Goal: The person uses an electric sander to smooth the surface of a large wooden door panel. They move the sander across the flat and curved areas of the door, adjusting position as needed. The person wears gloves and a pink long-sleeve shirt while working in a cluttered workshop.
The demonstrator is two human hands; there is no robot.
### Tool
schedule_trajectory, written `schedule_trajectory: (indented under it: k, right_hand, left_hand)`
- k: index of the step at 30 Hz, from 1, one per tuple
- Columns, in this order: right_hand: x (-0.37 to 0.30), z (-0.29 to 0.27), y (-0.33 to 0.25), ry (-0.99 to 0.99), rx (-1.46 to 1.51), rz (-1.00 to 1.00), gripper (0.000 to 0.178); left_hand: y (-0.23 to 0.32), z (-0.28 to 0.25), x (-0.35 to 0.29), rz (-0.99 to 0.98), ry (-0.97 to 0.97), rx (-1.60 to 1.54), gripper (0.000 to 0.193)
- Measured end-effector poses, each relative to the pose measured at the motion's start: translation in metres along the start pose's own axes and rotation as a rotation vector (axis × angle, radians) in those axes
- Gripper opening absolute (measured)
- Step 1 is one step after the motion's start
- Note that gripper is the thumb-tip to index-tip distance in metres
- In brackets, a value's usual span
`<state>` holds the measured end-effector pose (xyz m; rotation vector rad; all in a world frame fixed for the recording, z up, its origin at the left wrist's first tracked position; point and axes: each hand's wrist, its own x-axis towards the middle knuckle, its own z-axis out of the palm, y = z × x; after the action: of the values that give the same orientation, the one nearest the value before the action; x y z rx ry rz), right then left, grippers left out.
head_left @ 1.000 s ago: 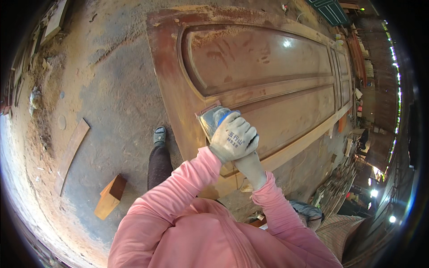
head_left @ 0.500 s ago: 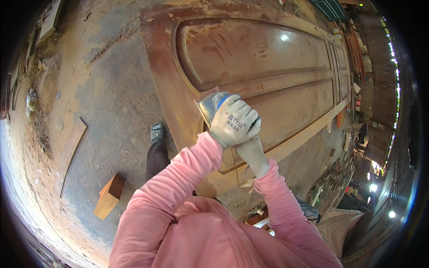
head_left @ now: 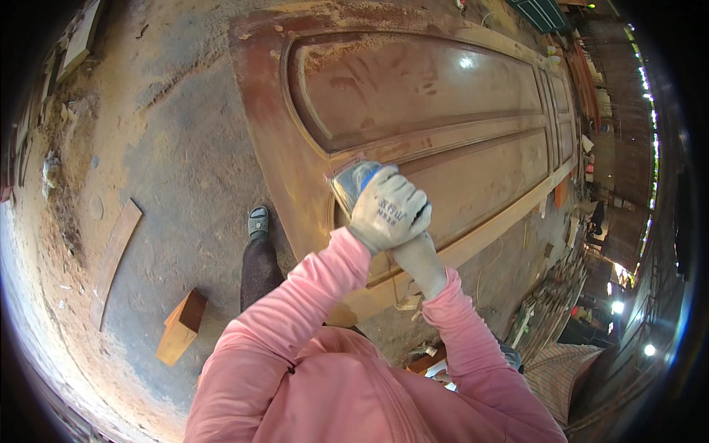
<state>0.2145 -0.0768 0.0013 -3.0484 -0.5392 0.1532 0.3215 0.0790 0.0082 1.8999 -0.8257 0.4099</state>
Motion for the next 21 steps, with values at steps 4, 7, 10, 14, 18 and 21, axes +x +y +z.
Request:
schedule_trajectory:
  k: [4, 7, 10, 14, 18, 21]
  right_hand:
    - [-0.002, 0.005, 0.002, -0.058, 0.124, 0.069, 0.064]
    - [0.001, 0.006, 0.008, -0.079, 0.092, 0.074, 0.062]
    - [0.001, 0.005, 0.014, 0.045, 0.045, 0.043, 0.060]
    - [-0.003, 0.010, 0.023, 0.079, -0.132, -0.167, 0.057]
    - [0.006, 0.007, 0.054, 0.049, 0.091, 0.028, 0.047]
    - [0.031, -0.011, 0.092, 0.124, 0.114, -0.016, 0.034]
  left_hand:
    - [0.000, 0.001, -0.003, -0.045, 0.120, 0.029, 0.020]
    - [-0.002, 0.004, 0.000, -0.083, 0.012, 0.062, 0.020]
    - [-0.002, 0.006, 0.002, -0.047, 0.067, 0.017, 0.017]
    - [0.000, 0.013, 0.000, -0.084, 0.074, 0.029, 0.018]
    - [0.001, 0.023, 0.008, -0.112, 0.051, 0.137, 0.020]
    - [-0.002, 0.029, 0.021, -0.099, -0.044, 0.193, 0.029]
